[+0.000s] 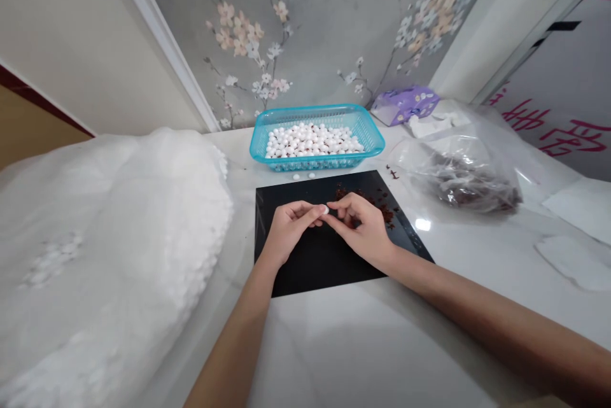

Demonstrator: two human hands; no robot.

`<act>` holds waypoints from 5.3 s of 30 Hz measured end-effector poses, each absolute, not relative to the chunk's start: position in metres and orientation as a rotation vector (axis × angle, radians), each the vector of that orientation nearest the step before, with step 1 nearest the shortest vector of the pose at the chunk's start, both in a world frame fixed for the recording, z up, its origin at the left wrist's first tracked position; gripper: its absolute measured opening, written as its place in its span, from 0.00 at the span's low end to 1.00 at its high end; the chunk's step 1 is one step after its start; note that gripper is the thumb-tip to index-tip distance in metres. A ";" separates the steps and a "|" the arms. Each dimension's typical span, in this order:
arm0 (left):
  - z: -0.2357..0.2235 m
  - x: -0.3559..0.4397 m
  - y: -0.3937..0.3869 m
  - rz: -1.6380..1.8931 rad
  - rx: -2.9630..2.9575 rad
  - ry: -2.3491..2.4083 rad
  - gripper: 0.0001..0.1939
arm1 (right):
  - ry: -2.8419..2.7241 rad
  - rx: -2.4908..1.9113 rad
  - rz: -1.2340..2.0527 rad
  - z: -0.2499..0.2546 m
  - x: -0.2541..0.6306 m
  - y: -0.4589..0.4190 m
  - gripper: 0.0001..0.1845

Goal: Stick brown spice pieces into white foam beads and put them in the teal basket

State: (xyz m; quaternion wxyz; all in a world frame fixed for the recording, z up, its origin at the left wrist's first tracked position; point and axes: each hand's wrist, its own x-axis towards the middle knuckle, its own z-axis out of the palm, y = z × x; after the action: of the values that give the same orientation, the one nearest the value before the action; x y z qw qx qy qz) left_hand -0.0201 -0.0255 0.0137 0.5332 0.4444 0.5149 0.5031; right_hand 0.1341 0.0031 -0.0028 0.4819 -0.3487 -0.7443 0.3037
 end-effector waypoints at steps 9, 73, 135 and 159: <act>0.009 -0.023 -0.026 1.170 1.111 1.226 0.11 | -1.854 -0.822 0.802 -0.004 0.134 0.006 0.12; 0.009 -0.021 -0.022 1.291 0.981 1.278 0.16 | -2.432 -1.024 0.492 0.024 0.153 0.026 0.16; 0.007 -0.021 -0.022 1.222 1.038 1.276 0.15 | -1.614 -1.160 1.326 0.008 0.159 0.023 0.17; 0.009 -0.020 -0.027 1.075 1.186 1.206 0.14 | -1.810 -1.045 0.918 0.003 0.148 0.006 0.09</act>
State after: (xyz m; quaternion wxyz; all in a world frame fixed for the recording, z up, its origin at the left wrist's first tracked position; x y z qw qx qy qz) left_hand -0.0200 -0.0266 0.0086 0.5385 0.4984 0.5071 0.4521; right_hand 0.1475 0.0055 0.0032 0.4166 -0.4163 -0.7208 0.3655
